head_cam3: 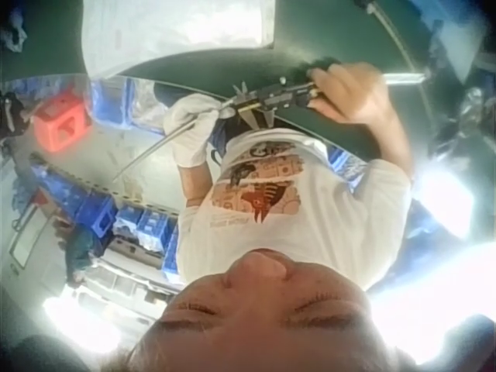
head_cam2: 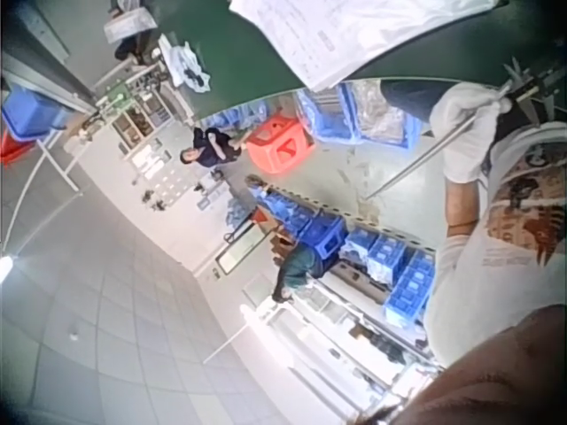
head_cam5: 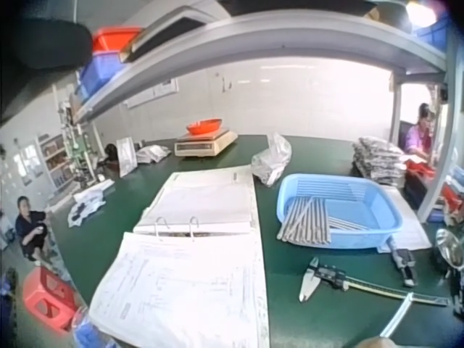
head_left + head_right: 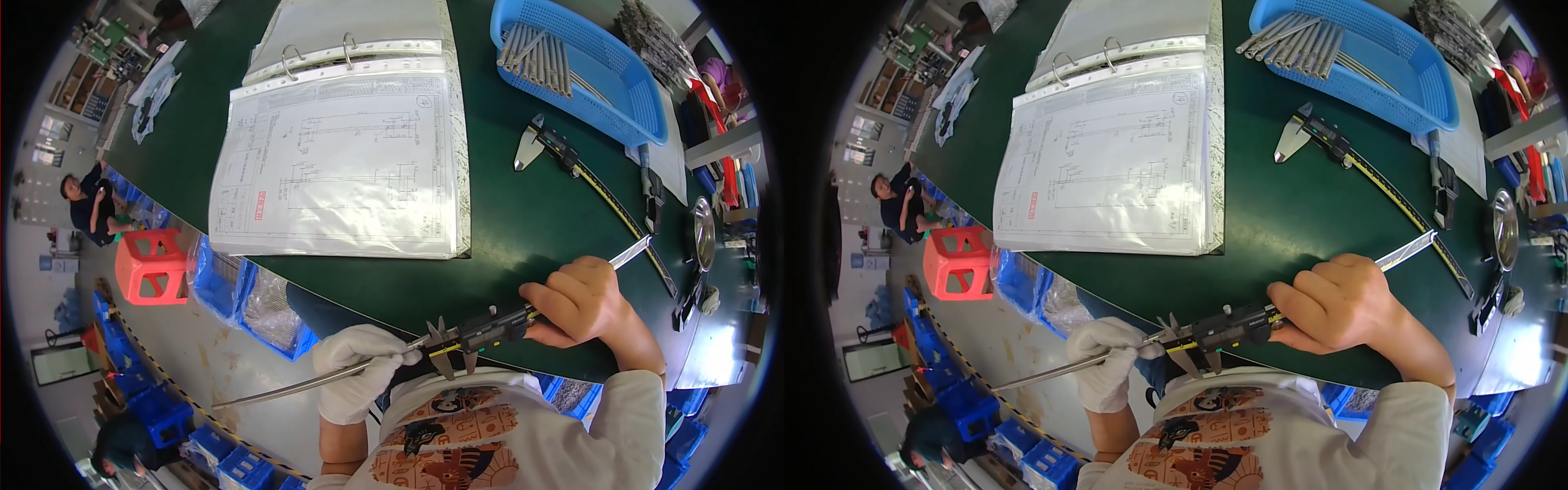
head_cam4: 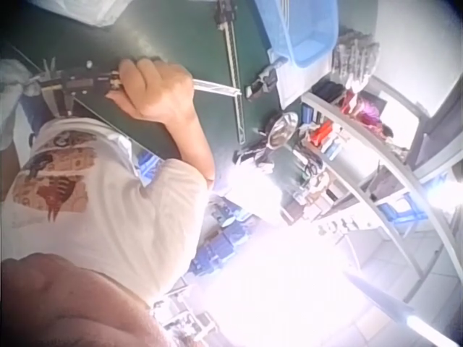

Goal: Measuring the length and diameter of metal rods using a digital caliper and verifying measurements against a blueprint binder.

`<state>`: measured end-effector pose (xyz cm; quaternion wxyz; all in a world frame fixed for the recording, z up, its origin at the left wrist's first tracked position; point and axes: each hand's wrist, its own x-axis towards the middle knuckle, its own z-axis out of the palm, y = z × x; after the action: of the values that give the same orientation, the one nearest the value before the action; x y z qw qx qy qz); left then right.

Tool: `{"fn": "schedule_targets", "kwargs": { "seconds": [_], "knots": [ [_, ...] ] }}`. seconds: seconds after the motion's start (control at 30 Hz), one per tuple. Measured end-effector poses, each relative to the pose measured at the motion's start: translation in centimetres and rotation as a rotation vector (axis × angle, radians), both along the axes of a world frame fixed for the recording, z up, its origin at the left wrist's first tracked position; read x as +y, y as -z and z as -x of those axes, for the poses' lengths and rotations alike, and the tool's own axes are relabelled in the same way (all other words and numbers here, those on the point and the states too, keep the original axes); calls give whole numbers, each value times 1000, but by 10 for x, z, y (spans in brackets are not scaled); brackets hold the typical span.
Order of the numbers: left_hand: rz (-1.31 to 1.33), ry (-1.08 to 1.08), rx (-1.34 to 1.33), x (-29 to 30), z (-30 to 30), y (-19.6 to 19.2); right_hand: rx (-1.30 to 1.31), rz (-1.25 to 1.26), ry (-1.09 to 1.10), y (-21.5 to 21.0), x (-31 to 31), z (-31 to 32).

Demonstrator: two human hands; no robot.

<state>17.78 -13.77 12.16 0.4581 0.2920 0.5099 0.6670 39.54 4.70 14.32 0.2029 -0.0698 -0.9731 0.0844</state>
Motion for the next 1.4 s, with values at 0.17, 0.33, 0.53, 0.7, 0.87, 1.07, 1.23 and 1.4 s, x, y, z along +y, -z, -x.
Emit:
{"fn": "schedule_targets", "kwargs": {
  "seconds": [0.17, 0.33, 0.53, 0.7, 0.87, 1.07, 1.23, 1.4],
  "knots": [
    [-25, 3, -17, 0, -2, 1, 39, 11, -20, 1, 1, 0],
    [-14, 6, -12, 0, -2, 0, 46, 11, -12, 1, 0, 0],
    [-30, 26, -14, -2, -2, 2, 45, 6, -13, 0, 0, 0],
    [-32, 33, -27, -1, -3, 3, 36, -8, 22, -2, 0, -1],
    [-41, 32, -41, -1, -4, 2, 45, 0, 29, -2, -1, -2],
    [6, -20, -12, -1, -6, -2, 37, 13, 21, -3, 0, -1],
    [0, -34, -23, -1, -6, -1, 50, 16, -6, 1, 0, -3],
    [-6, -10, 47, 0, -3, -1, 25, -22, -11, 0, -1, -2]
  ]
}}
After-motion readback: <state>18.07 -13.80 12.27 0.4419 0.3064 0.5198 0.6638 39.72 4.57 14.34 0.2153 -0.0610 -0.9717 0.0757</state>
